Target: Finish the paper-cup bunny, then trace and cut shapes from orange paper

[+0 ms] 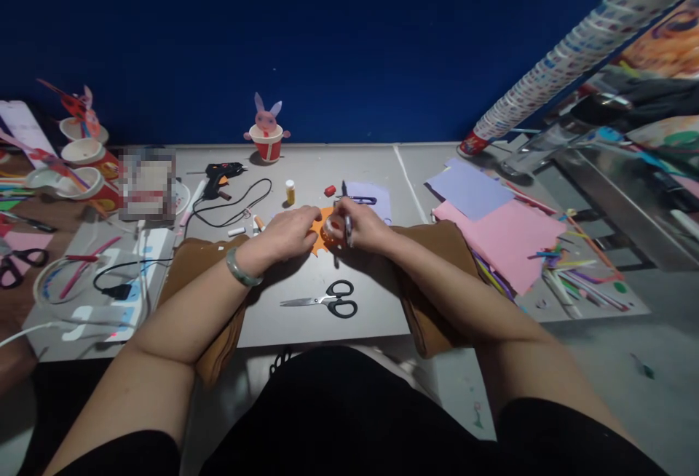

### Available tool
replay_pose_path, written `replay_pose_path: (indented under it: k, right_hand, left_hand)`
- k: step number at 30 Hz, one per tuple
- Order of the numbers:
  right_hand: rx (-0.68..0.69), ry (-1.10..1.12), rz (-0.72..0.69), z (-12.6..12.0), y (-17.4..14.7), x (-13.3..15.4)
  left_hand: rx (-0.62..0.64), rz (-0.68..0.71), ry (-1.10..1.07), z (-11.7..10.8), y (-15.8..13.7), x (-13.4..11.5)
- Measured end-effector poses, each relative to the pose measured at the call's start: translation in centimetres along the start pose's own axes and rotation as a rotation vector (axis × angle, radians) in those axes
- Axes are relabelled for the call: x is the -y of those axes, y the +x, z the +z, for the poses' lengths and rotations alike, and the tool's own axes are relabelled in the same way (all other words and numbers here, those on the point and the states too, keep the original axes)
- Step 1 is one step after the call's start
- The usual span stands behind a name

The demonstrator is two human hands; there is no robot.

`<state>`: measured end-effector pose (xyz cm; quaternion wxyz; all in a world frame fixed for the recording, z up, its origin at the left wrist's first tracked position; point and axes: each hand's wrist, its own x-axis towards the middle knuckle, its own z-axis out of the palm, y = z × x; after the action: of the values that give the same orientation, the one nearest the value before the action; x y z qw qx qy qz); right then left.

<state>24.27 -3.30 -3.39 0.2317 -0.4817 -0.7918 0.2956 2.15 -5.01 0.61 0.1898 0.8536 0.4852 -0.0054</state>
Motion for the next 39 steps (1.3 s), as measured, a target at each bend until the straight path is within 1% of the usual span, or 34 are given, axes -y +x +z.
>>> replay_pose_path:
  k: [2,6,8,11,17,23,27,30,33,36,39]
  right_hand:
    - [-0.113,0.165,0.046,-0.9,0.2,-0.9]
    - [-0.384,0.593,0.152,-2.7,0.8,-3.3]
    - [-0.47,0.739,0.212,-3.2,1.2,-4.3]
    - [-0.534,0.857,0.247,-3.4,1.4,-5.0]
    - [-0.594,0.856,0.214,-3.3,1.3,-5.0]
    - [-0.617,0.898,0.237,-2.9,1.3,-4.9]
    - [-0.633,0.891,0.246,-2.6,1.3,-4.8]
    - [-0.622,0.868,0.252,-2.5,1.3,-4.9]
    - [-0.584,0.791,0.261,-2.6,1.1,-5.0]
    - [-0.578,0.727,0.262,-2.6,0.9,-4.9]
    - [-0.585,0.713,0.251,-2.5,0.8,-4.8]
  left_hand:
    - [0.01,-0.036,0.005,-0.3,0.0,-0.1]
    - [0.038,-0.07,0.029,-0.7,-0.1,-0.3]
    - [0.055,-0.067,0.047,-0.7,-0.1,-0.3]
    - [0.081,-0.071,0.067,-0.6,-0.1,-0.3]
    - [0.097,-0.093,0.084,-0.6,-0.2,-0.3]
    - [0.131,-0.093,0.111,-0.8,-0.3,-0.8]
    - [0.122,-0.083,0.123,-0.6,-0.2,-0.7]
    - [0.107,-0.069,0.126,-0.4,-0.2,-0.5]
    - [0.099,-0.067,0.13,-0.3,-0.3,-0.4]
    - [0.111,-0.074,0.131,-0.6,-0.3,-0.5]
    - [0.132,-0.092,0.134,-0.8,-0.3,-0.7]
